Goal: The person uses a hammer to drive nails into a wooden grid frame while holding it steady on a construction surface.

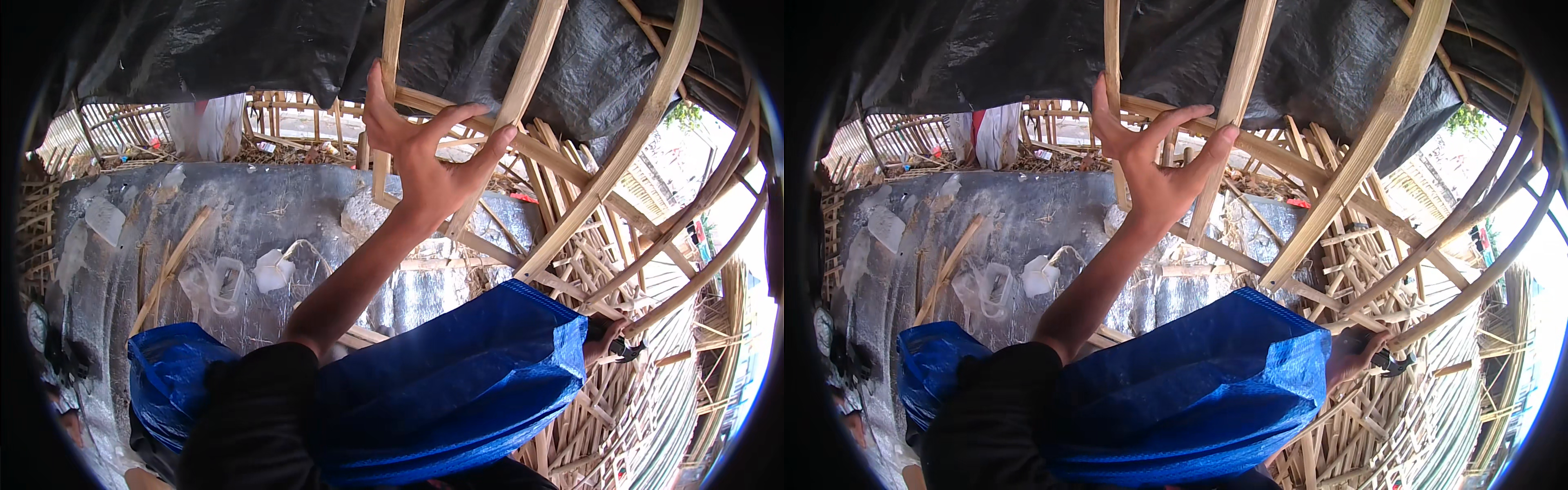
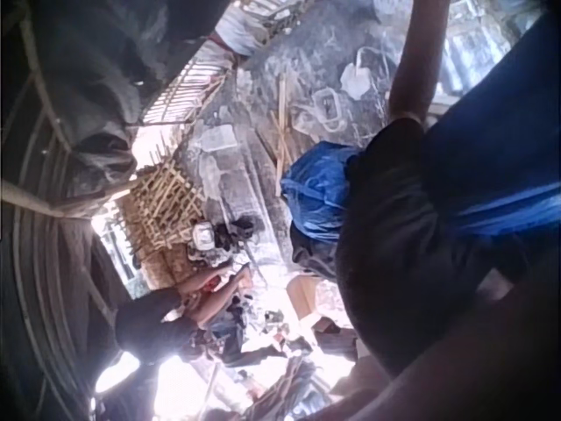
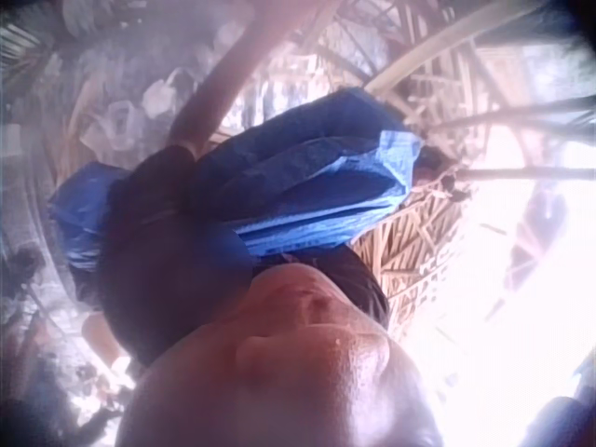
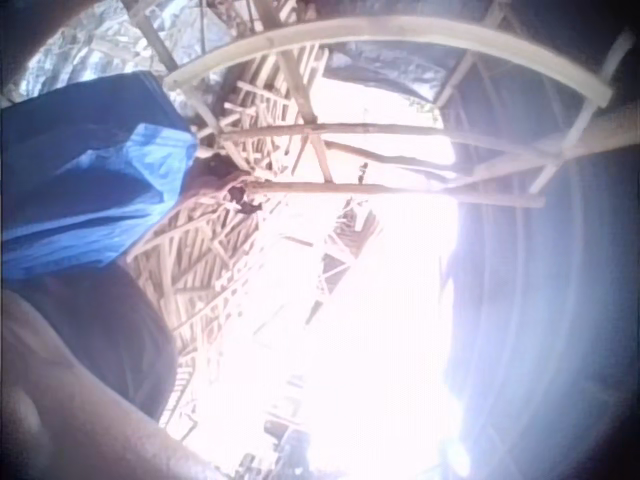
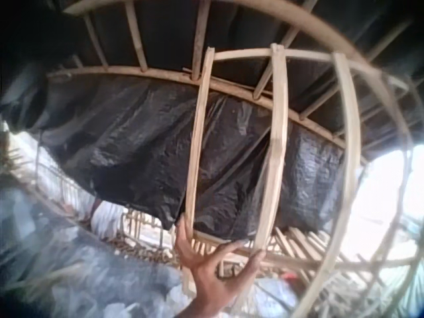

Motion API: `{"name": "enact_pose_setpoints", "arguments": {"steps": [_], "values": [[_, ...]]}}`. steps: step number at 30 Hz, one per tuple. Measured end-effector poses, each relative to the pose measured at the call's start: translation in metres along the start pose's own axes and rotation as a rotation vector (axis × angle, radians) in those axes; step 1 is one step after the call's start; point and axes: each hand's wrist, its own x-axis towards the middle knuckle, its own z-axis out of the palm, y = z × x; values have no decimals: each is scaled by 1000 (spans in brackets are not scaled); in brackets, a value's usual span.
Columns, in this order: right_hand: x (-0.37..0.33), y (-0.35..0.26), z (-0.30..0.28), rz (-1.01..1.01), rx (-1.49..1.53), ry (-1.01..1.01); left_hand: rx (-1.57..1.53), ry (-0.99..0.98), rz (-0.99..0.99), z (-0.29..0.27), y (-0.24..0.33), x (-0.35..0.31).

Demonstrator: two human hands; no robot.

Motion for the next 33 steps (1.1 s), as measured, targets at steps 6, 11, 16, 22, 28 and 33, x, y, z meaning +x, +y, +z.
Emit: {"name": "enact_pose_setpoints", "arguments": {"steps": [6, 11, 16, 22, 28, 33], "values": [[-23, 2, 27, 15, 8, -33, 51, -41, -19, -10, 13, 8], [-24, 6, 21, -20, 26, -58, 24, -12, 7, -10, 8, 12], [8, 9, -18, 64, 188, -53, 43, 4, 41, -8, 10, 13], [7, 14, -21, 74, 45, -151, 57, -43, 80, -9, 9, 15], [-1, 19, -11, 52, 10, -83, -117, 13, 67, -8, 15, 11], [-5, 19, -6, 54, -15, -67, -220, 69, 115, -8, 15, 15]]}}
